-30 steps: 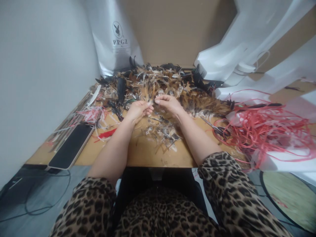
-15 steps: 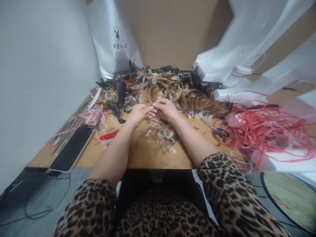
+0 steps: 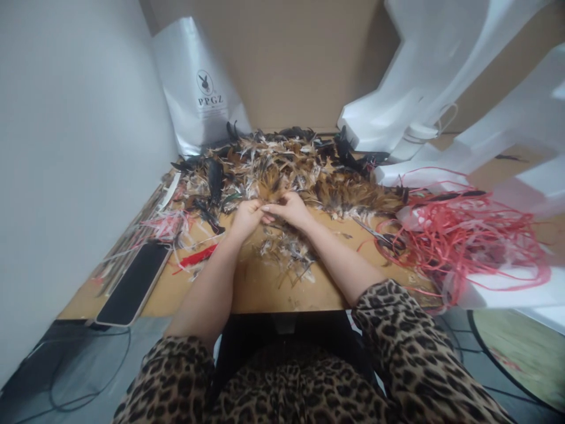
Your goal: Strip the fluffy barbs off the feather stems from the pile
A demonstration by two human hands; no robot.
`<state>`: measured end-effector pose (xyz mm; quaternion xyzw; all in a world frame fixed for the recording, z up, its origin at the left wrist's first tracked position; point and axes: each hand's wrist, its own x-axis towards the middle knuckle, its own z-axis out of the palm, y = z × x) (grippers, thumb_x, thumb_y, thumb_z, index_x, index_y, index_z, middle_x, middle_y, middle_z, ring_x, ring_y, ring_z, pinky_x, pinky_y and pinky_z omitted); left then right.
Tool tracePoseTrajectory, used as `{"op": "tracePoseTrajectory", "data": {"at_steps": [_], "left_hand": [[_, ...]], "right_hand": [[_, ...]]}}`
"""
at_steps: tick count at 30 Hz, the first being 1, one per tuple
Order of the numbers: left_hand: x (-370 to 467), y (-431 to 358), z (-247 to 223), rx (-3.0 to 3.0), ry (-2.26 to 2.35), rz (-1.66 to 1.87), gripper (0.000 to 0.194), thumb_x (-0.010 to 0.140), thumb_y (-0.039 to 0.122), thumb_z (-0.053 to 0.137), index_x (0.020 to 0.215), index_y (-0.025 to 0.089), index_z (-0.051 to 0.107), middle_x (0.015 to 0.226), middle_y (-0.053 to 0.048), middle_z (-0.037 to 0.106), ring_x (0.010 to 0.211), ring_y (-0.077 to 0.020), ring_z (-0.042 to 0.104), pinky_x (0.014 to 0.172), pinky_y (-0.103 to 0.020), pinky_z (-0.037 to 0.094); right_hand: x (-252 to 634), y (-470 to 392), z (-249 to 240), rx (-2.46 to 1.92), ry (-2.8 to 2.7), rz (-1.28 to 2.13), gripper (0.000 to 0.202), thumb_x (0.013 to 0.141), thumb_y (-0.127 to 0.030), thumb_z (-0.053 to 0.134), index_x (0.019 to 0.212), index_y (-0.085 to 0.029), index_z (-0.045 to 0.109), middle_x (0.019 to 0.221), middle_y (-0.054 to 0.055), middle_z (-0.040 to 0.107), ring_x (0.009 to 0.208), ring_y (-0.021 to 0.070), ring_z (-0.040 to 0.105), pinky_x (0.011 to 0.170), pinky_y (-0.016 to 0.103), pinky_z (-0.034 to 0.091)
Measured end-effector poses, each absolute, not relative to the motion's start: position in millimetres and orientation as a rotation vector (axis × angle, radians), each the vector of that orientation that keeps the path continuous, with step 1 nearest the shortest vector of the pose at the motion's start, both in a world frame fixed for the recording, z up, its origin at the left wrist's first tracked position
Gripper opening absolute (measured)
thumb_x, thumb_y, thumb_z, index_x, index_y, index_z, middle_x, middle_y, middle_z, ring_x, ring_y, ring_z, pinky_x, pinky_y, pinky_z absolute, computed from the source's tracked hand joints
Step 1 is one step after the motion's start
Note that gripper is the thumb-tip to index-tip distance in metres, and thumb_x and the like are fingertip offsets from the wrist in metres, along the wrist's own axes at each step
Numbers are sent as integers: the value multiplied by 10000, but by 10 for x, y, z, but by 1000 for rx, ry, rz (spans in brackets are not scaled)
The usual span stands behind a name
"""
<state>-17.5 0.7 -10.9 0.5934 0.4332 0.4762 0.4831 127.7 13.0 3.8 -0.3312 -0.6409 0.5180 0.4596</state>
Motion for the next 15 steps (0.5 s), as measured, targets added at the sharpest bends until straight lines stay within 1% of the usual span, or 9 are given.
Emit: {"op": "tracePoseTrajectory", "data": {"at_steps": [3,6,8,12,15], "left_hand": [[-151,-9,-103,1486,1080,1124,222,720,316,589,656,103,597,536,-46,636,465,-110,585,520,-227,493],[-108,-31,-84,1460,1079,1100,179,732,271,559,714,99,604,539,-36,634,476,-108,591,512,-219,490],[-80,-44,-79,1440,1067,1103,181,731,268,557,747,93,603,540,-33,632,487,-110,597,507,-216,489],[-57,-49,-92,1425,1040,1099,206,736,287,551,768,88,593,539,-31,625,494,-110,600,505,-216,489],[-71,-33,-105,1411,1033,1077,190,733,267,545,762,84,586,531,-30,620,485,-113,597,500,-222,490]], "right_hand": [[1212,85,40,-812,-1457,1315,309,569,-401,707,666,-141,571,610,1,583,561,95,501,554,229,414],[1168,63,31,-849,-1335,1332,305,568,-405,700,658,-151,559,616,1,586,549,89,496,528,217,410],[1154,61,24,-868,-1293,1333,293,569,-397,696,639,-158,542,591,-9,571,531,83,485,505,208,399],[1157,58,22,-915,-1288,1338,266,609,-377,661,584,-171,494,480,-34,489,487,84,457,465,202,370],[1177,56,35,-918,-1327,1347,255,610,-365,661,598,-167,500,482,-36,487,493,84,460,477,204,375]]}}
